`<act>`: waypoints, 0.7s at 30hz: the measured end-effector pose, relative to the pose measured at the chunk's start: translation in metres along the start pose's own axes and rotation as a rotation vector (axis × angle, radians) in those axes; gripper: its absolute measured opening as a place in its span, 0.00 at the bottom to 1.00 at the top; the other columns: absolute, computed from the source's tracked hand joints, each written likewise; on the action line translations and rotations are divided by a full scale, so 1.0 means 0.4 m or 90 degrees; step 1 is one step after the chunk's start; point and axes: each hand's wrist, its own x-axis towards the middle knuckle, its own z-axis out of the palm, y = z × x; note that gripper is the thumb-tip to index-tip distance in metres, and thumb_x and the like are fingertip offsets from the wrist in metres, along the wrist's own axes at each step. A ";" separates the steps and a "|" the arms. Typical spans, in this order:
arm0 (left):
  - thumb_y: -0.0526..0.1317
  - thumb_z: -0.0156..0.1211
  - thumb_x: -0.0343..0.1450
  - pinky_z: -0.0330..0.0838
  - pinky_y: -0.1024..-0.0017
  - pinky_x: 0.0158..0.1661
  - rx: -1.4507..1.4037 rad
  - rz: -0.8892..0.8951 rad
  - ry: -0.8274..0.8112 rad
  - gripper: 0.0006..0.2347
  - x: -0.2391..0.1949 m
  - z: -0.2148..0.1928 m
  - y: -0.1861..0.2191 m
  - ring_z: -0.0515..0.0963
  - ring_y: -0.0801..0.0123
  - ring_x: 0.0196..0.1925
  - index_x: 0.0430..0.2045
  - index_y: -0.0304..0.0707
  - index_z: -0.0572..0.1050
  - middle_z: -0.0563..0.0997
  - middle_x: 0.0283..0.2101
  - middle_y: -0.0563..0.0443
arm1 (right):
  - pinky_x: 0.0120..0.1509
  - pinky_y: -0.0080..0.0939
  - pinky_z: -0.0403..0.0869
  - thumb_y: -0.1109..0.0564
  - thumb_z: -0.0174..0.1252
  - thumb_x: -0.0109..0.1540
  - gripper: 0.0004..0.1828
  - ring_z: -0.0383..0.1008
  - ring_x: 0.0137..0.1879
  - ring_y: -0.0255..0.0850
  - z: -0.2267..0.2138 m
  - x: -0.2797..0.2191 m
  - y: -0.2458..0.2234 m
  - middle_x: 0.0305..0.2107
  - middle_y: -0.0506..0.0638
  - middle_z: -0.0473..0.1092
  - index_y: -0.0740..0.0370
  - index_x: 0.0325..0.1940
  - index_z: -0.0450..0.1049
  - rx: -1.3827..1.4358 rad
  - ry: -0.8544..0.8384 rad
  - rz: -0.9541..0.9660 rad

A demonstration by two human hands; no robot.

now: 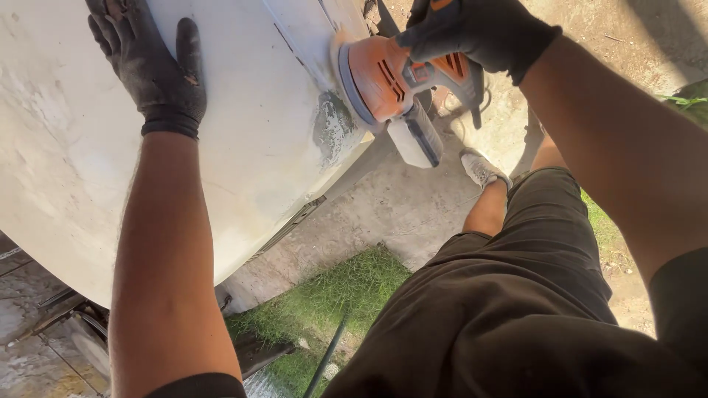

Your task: The person uses an orange electric sander to smooth the surface of a white car hood. They hold the sander with their right hand and guide it across the hood while their left hand rests on the surface for stability.

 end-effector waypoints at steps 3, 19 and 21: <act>0.56 0.54 0.88 0.42 0.37 0.78 -0.009 -0.010 0.006 0.32 -0.001 0.003 -0.005 0.49 0.28 0.80 0.76 0.20 0.60 0.60 0.78 0.18 | 0.61 0.41 0.83 0.58 0.73 0.64 0.14 0.84 0.57 0.40 0.009 -0.016 -0.002 0.47 0.47 0.79 0.58 0.50 0.77 -0.072 -0.077 -0.044; 0.57 0.48 0.92 0.45 0.42 0.89 -0.013 -0.011 0.005 0.30 -0.014 0.006 -0.011 0.47 0.41 0.91 0.86 0.42 0.48 0.45 0.88 0.45 | 0.43 0.48 0.80 0.70 0.77 0.46 0.30 0.82 0.39 0.45 0.412 -0.319 0.292 0.34 0.51 0.78 0.53 0.45 0.71 0.741 0.265 0.226; 0.57 0.49 0.92 0.47 0.41 0.89 -0.019 -0.005 0.017 0.30 -0.009 0.006 -0.014 0.48 0.41 0.91 0.85 0.41 0.49 0.46 0.87 0.45 | 0.46 0.46 0.80 0.69 0.80 0.45 0.30 0.82 0.40 0.41 0.314 -0.275 0.275 0.34 0.47 0.78 0.51 0.43 0.72 0.677 0.272 0.165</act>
